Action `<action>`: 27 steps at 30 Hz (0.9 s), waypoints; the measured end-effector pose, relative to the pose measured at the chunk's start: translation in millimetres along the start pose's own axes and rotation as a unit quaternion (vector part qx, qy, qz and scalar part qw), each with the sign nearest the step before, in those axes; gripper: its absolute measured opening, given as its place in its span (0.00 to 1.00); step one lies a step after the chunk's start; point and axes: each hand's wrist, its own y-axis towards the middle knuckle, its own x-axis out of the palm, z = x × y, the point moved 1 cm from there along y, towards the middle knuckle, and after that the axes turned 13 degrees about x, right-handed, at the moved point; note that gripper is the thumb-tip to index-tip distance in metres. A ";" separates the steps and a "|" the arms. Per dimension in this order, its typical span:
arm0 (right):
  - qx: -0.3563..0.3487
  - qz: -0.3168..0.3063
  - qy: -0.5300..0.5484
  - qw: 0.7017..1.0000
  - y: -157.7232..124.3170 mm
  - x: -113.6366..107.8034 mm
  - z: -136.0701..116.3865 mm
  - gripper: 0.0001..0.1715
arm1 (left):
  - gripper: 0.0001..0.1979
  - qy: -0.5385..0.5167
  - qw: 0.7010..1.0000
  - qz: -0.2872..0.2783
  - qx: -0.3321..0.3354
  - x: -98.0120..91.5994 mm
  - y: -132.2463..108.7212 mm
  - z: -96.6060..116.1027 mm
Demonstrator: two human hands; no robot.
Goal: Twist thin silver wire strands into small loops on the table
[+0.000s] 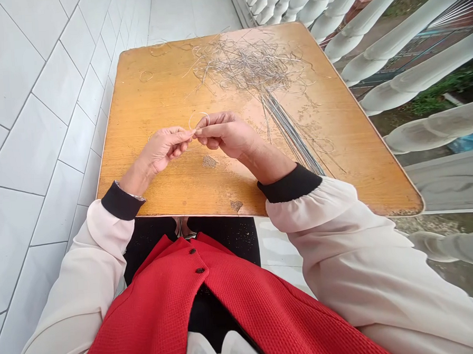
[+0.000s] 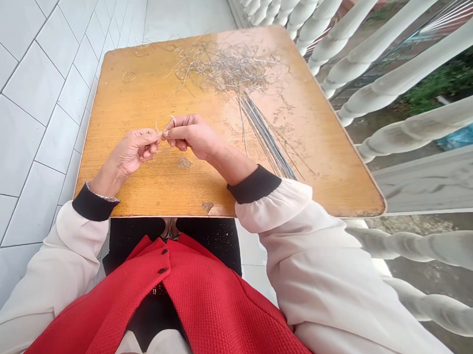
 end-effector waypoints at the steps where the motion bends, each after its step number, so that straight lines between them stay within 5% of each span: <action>1: -0.003 0.004 0.008 1.000 0.9 -1.4 0.9 0.15 | 0.17 -0.004 1.000 0.003 0.000 -1.4 0.5 -0.5; 9: -0.023 -0.008 0.033 0.999 5.1 -8.0 4.9 0.16 | 0.08 -0.039 0.999 0.003 0.015 -5.8 -0.6 -0.6; 27: -0.101 0.062 -0.107 0.987 5.7 0.5 12.6 0.17 | 0.13 0.113 0.983 0.103 0.098 5.1 -0.5 -5.8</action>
